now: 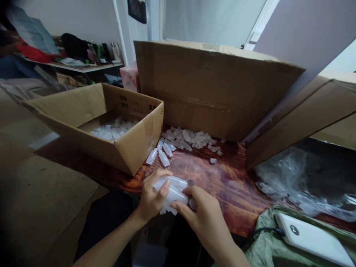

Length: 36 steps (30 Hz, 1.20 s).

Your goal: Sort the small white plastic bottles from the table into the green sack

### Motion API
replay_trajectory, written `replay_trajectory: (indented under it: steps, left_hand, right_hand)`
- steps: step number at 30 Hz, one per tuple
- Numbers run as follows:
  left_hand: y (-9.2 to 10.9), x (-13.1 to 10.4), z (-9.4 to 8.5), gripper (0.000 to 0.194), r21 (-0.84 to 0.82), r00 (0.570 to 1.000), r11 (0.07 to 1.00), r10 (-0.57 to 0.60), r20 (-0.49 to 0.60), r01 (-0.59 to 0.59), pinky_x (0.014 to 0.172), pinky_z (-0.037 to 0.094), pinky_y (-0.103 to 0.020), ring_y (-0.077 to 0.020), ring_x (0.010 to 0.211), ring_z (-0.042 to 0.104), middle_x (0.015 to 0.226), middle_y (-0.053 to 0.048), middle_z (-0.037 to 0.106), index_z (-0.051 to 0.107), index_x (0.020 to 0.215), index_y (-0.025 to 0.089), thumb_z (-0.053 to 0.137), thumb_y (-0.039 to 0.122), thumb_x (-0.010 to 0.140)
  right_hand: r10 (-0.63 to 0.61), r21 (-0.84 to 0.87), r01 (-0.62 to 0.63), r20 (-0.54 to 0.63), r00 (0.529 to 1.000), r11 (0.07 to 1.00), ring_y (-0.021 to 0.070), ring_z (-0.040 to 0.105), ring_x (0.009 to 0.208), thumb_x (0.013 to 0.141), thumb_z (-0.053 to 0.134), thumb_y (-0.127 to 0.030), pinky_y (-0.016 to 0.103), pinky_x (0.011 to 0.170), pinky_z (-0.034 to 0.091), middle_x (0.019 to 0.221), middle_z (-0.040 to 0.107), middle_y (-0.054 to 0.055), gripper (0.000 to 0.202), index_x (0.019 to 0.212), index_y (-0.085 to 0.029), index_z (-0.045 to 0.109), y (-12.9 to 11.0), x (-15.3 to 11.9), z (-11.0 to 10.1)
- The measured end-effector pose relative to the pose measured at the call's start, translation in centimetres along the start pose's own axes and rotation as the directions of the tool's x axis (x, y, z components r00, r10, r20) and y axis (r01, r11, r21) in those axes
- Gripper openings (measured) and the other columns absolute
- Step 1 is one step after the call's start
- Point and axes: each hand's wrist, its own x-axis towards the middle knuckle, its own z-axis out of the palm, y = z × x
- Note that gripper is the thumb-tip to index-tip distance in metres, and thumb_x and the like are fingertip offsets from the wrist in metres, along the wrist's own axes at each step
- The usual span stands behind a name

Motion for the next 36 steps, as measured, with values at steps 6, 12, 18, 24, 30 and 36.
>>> replay_trajectory:
  steps: [6, 12, 18, 24, 30, 36]
  left_hand:
    - [-0.2, 0.3, 0.0, 0.019, -0.079, 0.99, 0.988, -0.137, -0.019, 0.136, 0.067, 0.041, -0.026, -0.0174, 0.067, 0.055, 0.078, -0.003, 0.065, 0.067, 0.089, 0.02, 0.053, 0.032, 0.083]
    - [-0.1, 0.0, 0.2, 0.021, -0.13, 0.975, 0.967, -0.21, 0.077, 0.218, 0.059, 0.037, -0.025, -0.0141, 0.059, 0.047, 0.073, -0.001, 0.058, 0.063, 0.088, 0.019, 0.049, 0.035, 0.086]
    - [-0.2, 0.2, 0.3, 0.022, -0.176, 0.957, 0.942, -0.27, 0.108, 0.286, 0.056, 0.035, -0.024, -0.0125, 0.055, 0.042, 0.068, 0.0, 0.054, 0.061, 0.088, 0.019, 0.049, 0.037, 0.085]
    - [-0.2, 0.1, 0.3, 0.024, -0.136, 0.951, 0.952, -0.25, 0.18, 0.276, 0.052, 0.033, -0.023, -0.0119, 0.053, 0.041, 0.062, 0.002, 0.049, 0.061, 0.086, 0.018, 0.049, 0.039, 0.085]
    - [-0.6, 0.1, 0.7, 0.024, -0.158, 0.934, 0.936, -0.277, 0.225, 0.315, 0.051, 0.032, -0.023, -0.011, 0.051, 0.039, 0.059, 0.003, 0.046, 0.059, 0.085, 0.017, 0.051, 0.039, 0.083]
    - [-0.8, 0.5, 1.9, 0.024, -0.267, 0.887, 0.858, -0.366, 0.282, 0.439, 0.049, 0.032, -0.022, -0.0097, 0.051, 0.039, 0.059, 0.003, 0.047, 0.057, 0.08, 0.017, 0.05, 0.039, 0.083]
  right_hand:
    - [-0.175, 0.012, 0.181, -0.2, 0.964, 0.983, 0.0144, 0.062, 0.068, 0.093, 0.055, -0.028, 0.021, 0.062, 0.05, 0.081, 0.063, 0.002, 0.016, 0.107, -0.021, 0.057, -0.1, -1.2, 1.8]
    - [-0.316, -0.156, 0.289, -0.191, 0.929, 0.944, 0.0142, 0.059, 0.063, 0.096, 0.048, -0.023, 0.022, 0.057, 0.048, 0.078, 0.057, 0.002, 0.014, 0.108, -0.021, 0.055, 0.6, -0.9, 1.7]
    - [-0.338, -0.288, 0.274, -0.201, 0.919, 0.918, 0.0139, 0.061, 0.056, 0.096, 0.05, -0.034, 0.022, 0.051, 0.045, 0.072, 0.063, 0.001, 0.016, 0.1, -0.021, 0.058, 1.1, -1.2, 0.6]
    - [-0.451, -0.39, 0.413, -0.005, 0.893, 0.823, 0.0141, 0.061, 0.057, 0.099, 0.044, -0.038, 0.021, 0.049, 0.044, 0.074, 0.062, 0.003, 0.038, 0.131, -0.019, 0.052, 1.8, -2.1, -1.2]
    - [-0.493, -0.456, 0.459, 0.05, 0.868, 0.762, 0.0122, 0.056, 0.052, 0.101, 0.037, -0.039, 0.022, 0.047, 0.04, 0.07, 0.057, 0.001, 0.039, 0.129, -0.017, 0.053, 1.9, -2.5, -1.9]
    - [-0.521, -0.489, 0.449, -0.011, 0.854, 0.747, 0.0139, 0.057, 0.059, 0.1, 0.041, -0.024, 0.023, 0.053, 0.042, 0.079, 0.057, 0.004, 0.023, 0.119, -0.015, 0.051, 2.2, -1.8, -0.3]
